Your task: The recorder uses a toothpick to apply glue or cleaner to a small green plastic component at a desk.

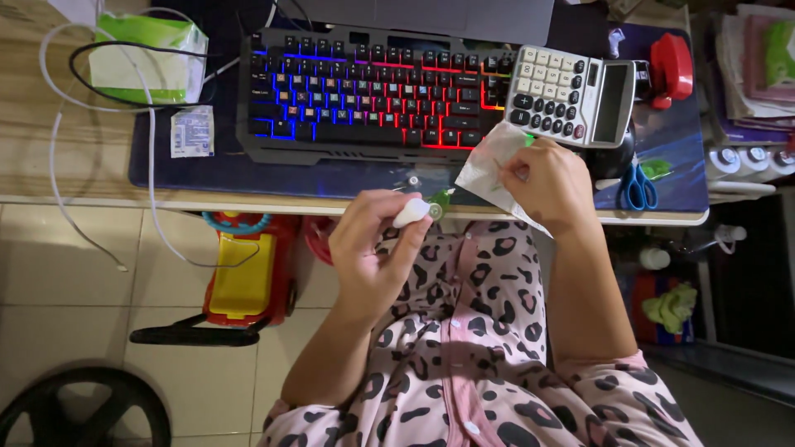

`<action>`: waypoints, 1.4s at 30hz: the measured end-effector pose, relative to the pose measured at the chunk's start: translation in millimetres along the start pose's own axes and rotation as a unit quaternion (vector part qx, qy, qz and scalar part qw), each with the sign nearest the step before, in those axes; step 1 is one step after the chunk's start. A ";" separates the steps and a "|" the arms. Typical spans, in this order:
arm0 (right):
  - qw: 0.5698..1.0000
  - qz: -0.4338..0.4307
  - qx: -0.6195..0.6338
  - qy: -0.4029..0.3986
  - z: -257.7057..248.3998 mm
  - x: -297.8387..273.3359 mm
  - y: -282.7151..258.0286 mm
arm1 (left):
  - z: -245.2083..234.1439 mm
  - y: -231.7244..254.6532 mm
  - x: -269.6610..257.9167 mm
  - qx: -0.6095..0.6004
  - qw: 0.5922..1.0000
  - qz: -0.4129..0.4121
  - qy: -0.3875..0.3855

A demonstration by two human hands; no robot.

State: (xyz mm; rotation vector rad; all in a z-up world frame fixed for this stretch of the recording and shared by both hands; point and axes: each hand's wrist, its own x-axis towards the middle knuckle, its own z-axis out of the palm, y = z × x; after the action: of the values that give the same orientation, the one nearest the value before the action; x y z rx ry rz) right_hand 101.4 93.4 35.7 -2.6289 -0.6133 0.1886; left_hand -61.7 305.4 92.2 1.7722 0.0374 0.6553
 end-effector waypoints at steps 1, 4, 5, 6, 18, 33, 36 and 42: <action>1.000 0.000 0.000 0.000 1.4 0.0 0.7 | -0.1 2.7 0.8 0.000 1.000 0.000 0.000; 1.000 -0.004 0.017 0.012 4.7 1.1 1.7 | 0.7 7.8 3.9 -0.001 1.000 -0.017 -0.011; 1.000 -0.003 0.024 0.015 5.5 1.0 1.8 | 1.8 7.4 4.6 0.016 1.000 0.008 -0.013; 0.999 -0.001 0.030 0.017 6.1 0.8 2.1 | 3.1 7.1 5.2 0.032 0.999 0.034 -0.016; 0.996 -0.034 0.081 -0.002 -5.6 -2.2 2.5 | 39.5 4.4 -5.3 0.006 0.995 0.001 -0.099; 0.981 -0.034 0.167 0.093 -14.3 -43.7 13.9 | 91.0 -50.5 -38.0 -0.036 0.987 -0.034 -0.152; 0.983 0.000 0.163 0.081 -10.0 -45.7 5.7 | 97.4 -51.7 -37.6 -0.059 0.985 -0.056 -0.151; 0.990 0.017 0.119 0.078 -1.6 -54.2 6.8 | 99.0 -53.8 -37.0 -0.040 0.986 -0.062 -0.151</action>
State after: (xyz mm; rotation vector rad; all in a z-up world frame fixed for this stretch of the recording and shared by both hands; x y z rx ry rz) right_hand 56.0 62.9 36.0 -2.3963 -0.4635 0.0604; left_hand -32.3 222.0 13.2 1.7591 -0.0829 0.2901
